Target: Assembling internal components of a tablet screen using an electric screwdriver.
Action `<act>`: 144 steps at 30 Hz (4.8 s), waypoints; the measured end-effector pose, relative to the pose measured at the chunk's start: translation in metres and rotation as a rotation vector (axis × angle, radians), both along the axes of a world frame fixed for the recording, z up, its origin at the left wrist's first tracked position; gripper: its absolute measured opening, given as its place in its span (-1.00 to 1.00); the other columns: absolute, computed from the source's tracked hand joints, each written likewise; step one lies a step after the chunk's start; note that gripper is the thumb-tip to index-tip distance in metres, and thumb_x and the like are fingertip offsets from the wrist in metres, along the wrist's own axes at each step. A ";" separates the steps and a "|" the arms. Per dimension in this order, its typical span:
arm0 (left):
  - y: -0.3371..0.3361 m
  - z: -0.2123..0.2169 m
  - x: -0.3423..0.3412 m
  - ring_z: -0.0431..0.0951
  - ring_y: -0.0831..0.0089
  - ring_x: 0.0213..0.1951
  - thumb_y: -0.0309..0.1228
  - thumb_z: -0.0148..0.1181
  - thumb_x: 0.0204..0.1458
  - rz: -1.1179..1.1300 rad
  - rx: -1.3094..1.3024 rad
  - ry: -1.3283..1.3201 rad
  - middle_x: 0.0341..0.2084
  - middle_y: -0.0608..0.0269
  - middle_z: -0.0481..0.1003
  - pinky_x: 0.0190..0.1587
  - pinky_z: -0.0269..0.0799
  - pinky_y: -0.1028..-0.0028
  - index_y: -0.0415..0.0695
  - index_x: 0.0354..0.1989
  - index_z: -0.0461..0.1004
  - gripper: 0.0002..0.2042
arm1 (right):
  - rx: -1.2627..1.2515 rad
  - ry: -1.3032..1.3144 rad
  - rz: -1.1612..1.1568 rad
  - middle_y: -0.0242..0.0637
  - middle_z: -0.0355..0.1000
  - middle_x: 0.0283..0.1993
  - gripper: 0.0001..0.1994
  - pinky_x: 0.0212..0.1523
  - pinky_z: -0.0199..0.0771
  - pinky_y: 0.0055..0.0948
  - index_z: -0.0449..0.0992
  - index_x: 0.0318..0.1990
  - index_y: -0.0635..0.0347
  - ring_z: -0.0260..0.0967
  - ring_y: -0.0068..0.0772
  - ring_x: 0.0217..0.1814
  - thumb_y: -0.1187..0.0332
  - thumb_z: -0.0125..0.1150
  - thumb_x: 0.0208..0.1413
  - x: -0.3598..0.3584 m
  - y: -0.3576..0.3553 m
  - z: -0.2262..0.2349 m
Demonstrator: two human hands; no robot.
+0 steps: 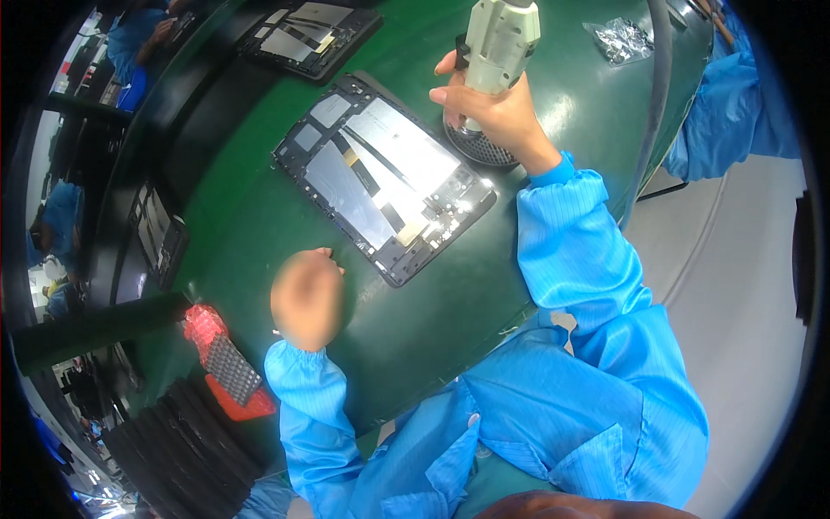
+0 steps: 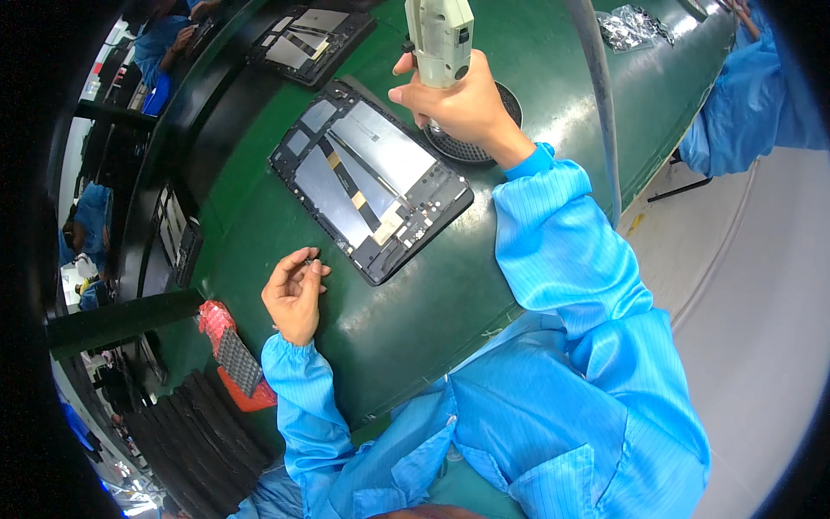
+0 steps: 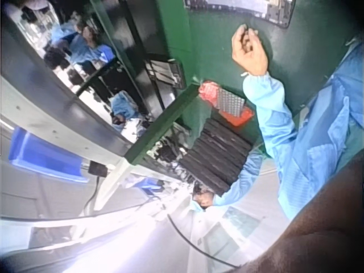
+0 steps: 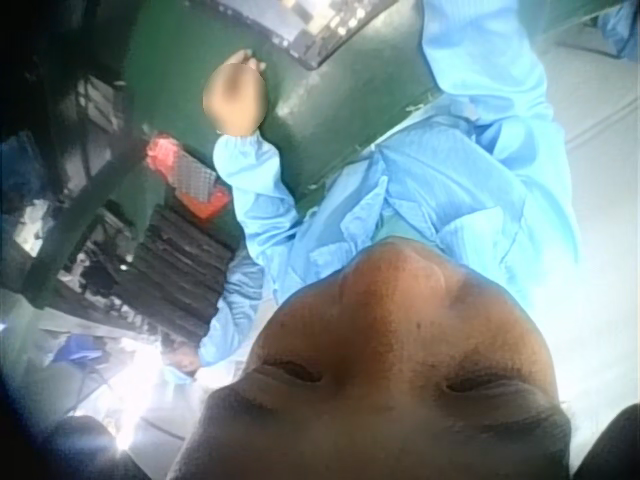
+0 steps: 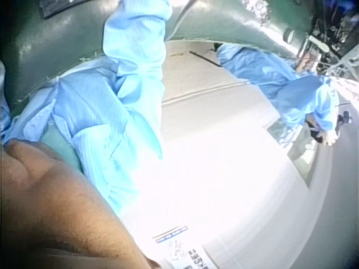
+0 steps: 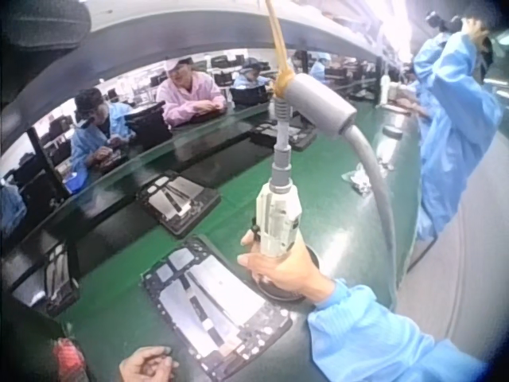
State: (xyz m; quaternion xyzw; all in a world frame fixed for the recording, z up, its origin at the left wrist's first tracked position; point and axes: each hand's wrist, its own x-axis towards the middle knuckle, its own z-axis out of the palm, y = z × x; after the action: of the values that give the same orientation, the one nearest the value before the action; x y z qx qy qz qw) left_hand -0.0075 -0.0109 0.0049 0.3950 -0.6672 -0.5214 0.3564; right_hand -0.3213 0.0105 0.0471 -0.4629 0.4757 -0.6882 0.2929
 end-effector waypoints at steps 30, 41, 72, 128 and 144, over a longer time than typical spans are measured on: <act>-0.003 -0.003 0.001 0.57 0.39 -0.40 -0.72 -0.09 -0.05 0.050 -0.173 -0.039 -0.30 0.04 0.51 -0.39 0.46 0.53 -0.37 -0.25 0.48 -0.77 | 0.063 0.052 0.474 -0.31 0.28 -0.64 -0.60 -0.53 0.34 -0.47 0.25 -0.03 0.41 0.26 -0.49 -0.63 0.58 0.16 -0.07 0.132 -0.001 0.016; -0.004 -0.007 0.004 0.55 0.51 -0.34 -0.70 -0.12 0.01 0.024 -0.148 -0.048 -0.23 0.16 0.49 -0.52 0.41 0.67 -0.31 -0.20 0.48 -0.75 | 0.067 -0.045 0.473 -0.45 0.29 -0.70 -0.69 -0.60 0.19 -0.65 0.33 -0.14 0.44 0.24 -0.68 -0.66 0.61 0.19 -0.09 0.137 -0.002 0.011; 0.049 0.002 -0.070 0.33 0.17 0.09 -0.28 0.28 -0.19 -0.163 -1.021 -0.526 -0.02 -0.04 0.36 0.13 0.17 0.14 -0.32 -0.16 0.43 -0.56 | -0.167 -0.101 0.183 -0.33 0.30 -0.61 -0.63 -0.55 0.32 -0.52 0.28 -0.03 0.41 0.27 -0.53 -0.62 0.62 0.12 -0.07 0.065 0.013 0.022; -0.111 0.064 -0.081 0.41 0.08 -0.03 -0.28 0.27 -0.32 -0.100 -0.948 -0.955 -0.08 0.01 0.42 0.17 0.09 0.12 -0.27 -0.09 0.40 -0.46 | -0.130 0.099 0.183 -0.11 0.41 -0.50 -0.84 -0.47 0.36 -0.34 0.39 -0.44 0.27 0.42 -0.16 -0.48 0.50 0.15 -0.29 0.058 0.017 0.000; 0.076 0.023 -0.033 0.31 0.04 0.12 -0.29 0.45 -0.38 -0.320 -0.850 -0.586 -0.06 -0.04 0.42 0.15 -0.03 -0.11 -0.32 -0.16 0.44 -0.44 | -0.023 0.031 -0.011 -0.40 0.36 -0.65 -0.74 -0.64 0.28 -0.61 0.44 -0.21 0.34 0.30 -0.62 -0.67 0.54 0.23 -0.13 -0.003 -0.007 0.012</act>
State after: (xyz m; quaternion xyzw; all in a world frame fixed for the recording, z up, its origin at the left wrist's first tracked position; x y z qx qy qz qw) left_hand -0.0407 0.0652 0.0282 0.2382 -0.9426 -0.1216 0.1999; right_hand -0.3240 0.0035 0.0594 -0.4745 0.4748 -0.6878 0.2763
